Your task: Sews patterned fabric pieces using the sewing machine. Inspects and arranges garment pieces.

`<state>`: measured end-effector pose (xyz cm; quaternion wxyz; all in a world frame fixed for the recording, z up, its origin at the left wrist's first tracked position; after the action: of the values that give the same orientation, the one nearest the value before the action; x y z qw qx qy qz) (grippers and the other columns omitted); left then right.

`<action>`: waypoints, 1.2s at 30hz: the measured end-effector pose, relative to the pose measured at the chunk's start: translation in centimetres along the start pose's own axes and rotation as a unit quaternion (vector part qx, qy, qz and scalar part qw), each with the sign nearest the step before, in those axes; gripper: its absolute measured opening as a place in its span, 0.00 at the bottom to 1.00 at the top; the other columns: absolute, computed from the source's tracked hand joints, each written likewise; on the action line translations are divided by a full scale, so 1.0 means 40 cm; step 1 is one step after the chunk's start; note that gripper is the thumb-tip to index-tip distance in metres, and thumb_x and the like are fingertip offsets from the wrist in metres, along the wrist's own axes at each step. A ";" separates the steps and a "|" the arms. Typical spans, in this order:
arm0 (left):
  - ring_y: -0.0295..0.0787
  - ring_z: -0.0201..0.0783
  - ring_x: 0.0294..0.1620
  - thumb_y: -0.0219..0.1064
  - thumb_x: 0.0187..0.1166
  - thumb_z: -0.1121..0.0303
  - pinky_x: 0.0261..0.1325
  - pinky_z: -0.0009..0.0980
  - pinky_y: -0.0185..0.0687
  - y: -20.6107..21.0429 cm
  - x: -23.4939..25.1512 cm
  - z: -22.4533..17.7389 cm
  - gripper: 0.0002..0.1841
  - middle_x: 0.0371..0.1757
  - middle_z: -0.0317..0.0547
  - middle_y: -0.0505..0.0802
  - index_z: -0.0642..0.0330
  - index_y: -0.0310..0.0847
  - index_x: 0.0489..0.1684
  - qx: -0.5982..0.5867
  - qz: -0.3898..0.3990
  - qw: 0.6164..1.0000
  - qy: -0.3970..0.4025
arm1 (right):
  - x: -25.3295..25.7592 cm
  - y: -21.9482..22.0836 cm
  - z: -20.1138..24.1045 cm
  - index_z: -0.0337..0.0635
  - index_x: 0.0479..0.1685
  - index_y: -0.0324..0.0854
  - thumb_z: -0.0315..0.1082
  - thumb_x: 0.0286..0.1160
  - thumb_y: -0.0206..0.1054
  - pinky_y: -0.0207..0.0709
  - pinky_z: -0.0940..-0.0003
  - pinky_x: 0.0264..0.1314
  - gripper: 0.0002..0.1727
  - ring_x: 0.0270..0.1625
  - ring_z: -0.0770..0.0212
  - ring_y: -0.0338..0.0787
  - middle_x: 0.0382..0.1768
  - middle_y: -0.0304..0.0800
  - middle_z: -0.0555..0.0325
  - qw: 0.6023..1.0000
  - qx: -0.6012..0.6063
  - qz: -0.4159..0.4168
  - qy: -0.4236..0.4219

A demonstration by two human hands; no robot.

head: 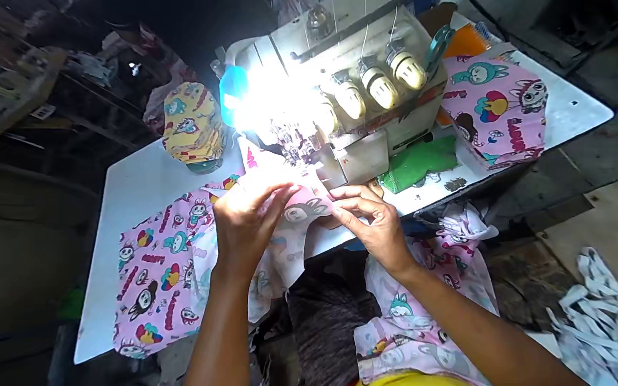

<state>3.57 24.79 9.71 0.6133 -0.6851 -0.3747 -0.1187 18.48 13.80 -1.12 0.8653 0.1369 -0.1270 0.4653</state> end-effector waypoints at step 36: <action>0.83 0.34 0.52 0.67 0.79 0.70 0.58 0.26 0.76 0.040 -0.034 0.015 0.10 0.49 0.46 0.88 0.59 0.95 0.49 -0.014 0.029 0.993 -0.111 | -0.052 0.009 0.033 0.32 0.52 0.83 0.23 0.73 0.70 0.90 0.74 0.46 0.11 0.41 0.67 0.93 0.42 0.91 0.56 0.975 0.156 0.035 0.154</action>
<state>3.51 24.92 7.52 0.5611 -0.7134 -0.4187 -0.0288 16.94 11.94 -0.57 0.8257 0.1922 0.0774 0.5247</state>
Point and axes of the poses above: each hand's wrist, its own x-axis towards the middle knuckle, its own y-axis out of the palm, z = x × y, the point moved 3 cm from there along x, towards the middle knuckle
